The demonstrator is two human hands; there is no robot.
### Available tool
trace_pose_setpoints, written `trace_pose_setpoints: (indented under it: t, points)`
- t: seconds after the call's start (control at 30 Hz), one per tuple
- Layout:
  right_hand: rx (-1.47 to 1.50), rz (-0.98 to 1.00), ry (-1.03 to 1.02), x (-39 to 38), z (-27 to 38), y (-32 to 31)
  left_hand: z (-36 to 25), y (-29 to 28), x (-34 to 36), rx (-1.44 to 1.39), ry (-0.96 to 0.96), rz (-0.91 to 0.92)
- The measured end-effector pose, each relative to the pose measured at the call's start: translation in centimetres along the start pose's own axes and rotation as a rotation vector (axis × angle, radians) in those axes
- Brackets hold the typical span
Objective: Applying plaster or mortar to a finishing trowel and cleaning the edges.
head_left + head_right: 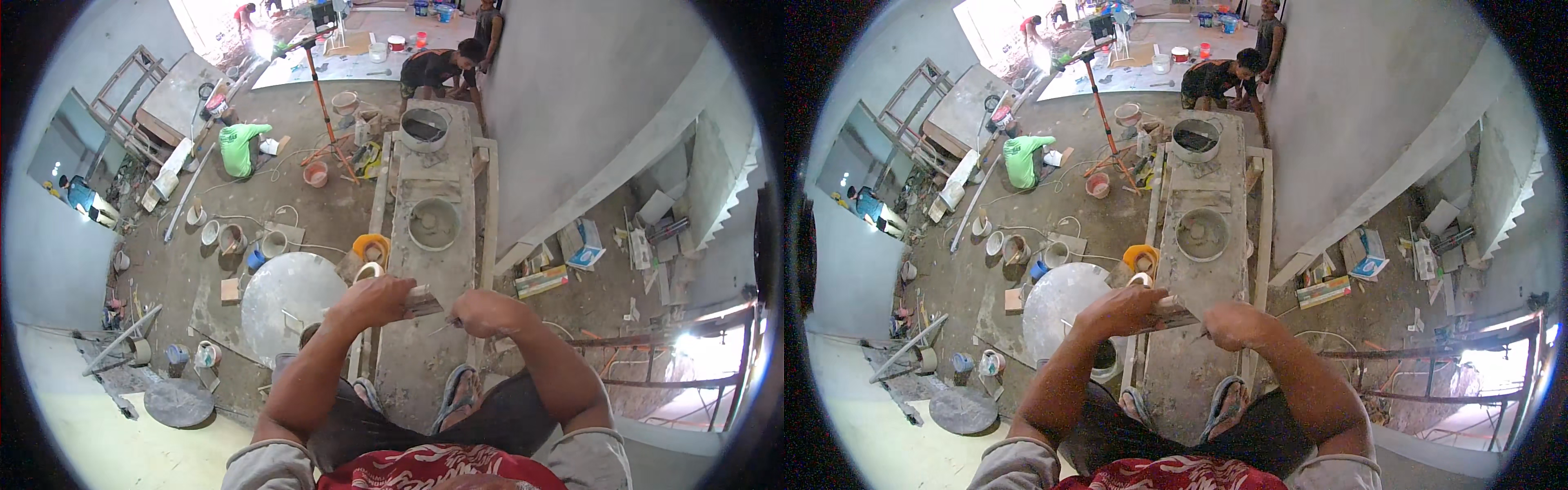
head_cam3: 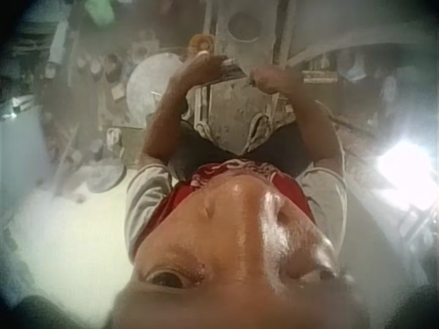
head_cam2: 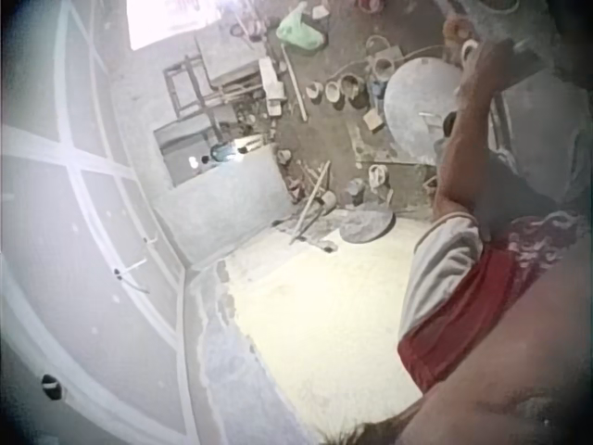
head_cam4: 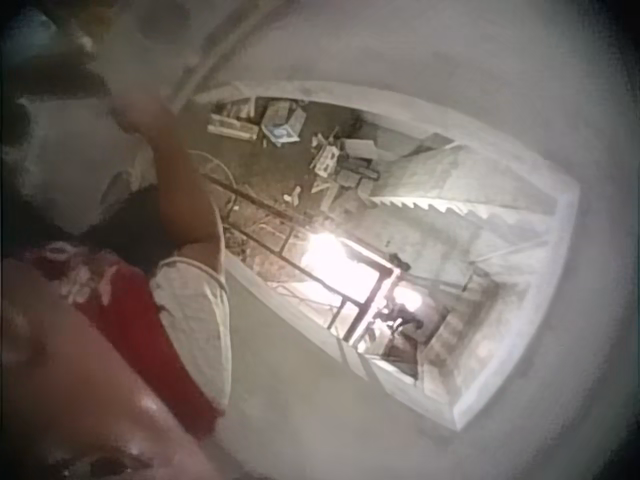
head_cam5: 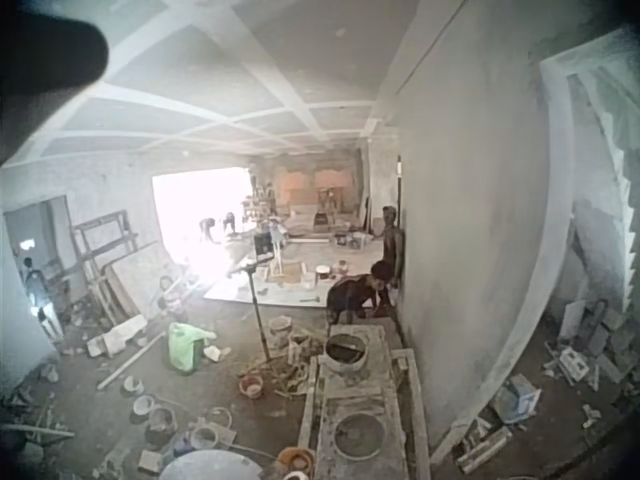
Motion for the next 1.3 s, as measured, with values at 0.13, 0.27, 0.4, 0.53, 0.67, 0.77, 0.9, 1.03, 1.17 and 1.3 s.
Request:
trace_pose_setpoints:
  t: [0.13,0.27,0.4,0.53,0.67,0.77,0.9,1.03,1.17,1.3]
  points:
    - [0.057,-0.057,-0.043,-0.3,0.2,-0.3,0.1,0.3,0.2,-0.012,-0.041,0.074]
    - [0.031,0.006,0.026,0.3,-0.3,0.5,-0.3,0.2,0.4,-0.005,-0.011,0.087]
    - [0.063,-0.062,-0.1,-0.1,-0.1,0.3,0.0,0.7,0.4,0.001,-0.004,0.121]
    - [0.057,-0.009,-0.013,-0.8,1.3,-0.8,-0.4,0.3,0.0,-0.003,-0.049,0.137]
    - [0.104,-0.056,-0.031,-1.2,1.7,-1.1,0.0,0.9,0.1,0.01,-0.075,0.151]
    - [0.063,-0.007,-0.032,-0.5,0.9,-0.4,-0.1,0.7,0.1,0.001,-0.093,0.162]
    - [0.044,-0.021,-0.036,-0.5,1.0,-0.4,0.5,1.9,0.4,0.005,-0.062,0.139]
    - [0.059,-0.033,-0.031,-0.6,1.1,-0.3,0.7,2.2,0.4,0.013,-0.055,0.125]
    - [0.095,-0.041,-0.029,-1.0,1.5,-0.8,0.6,2.2,0.5,0.021,-0.063,0.145]
    - [0.096,-0.075,-0.093,-0.9,1.2,-0.5,0.9,2.8,0.8,0.043,-0.054,0.145]
Point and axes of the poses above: each hand's wrist, its own x-axis towards the middle knuckle, its own y-axis out of the palm, z = x × y, the point moved 2 cm from there along x, towards the middle knuckle, and after that the axes turned 7 degrees about x, right-handed, at the moved point
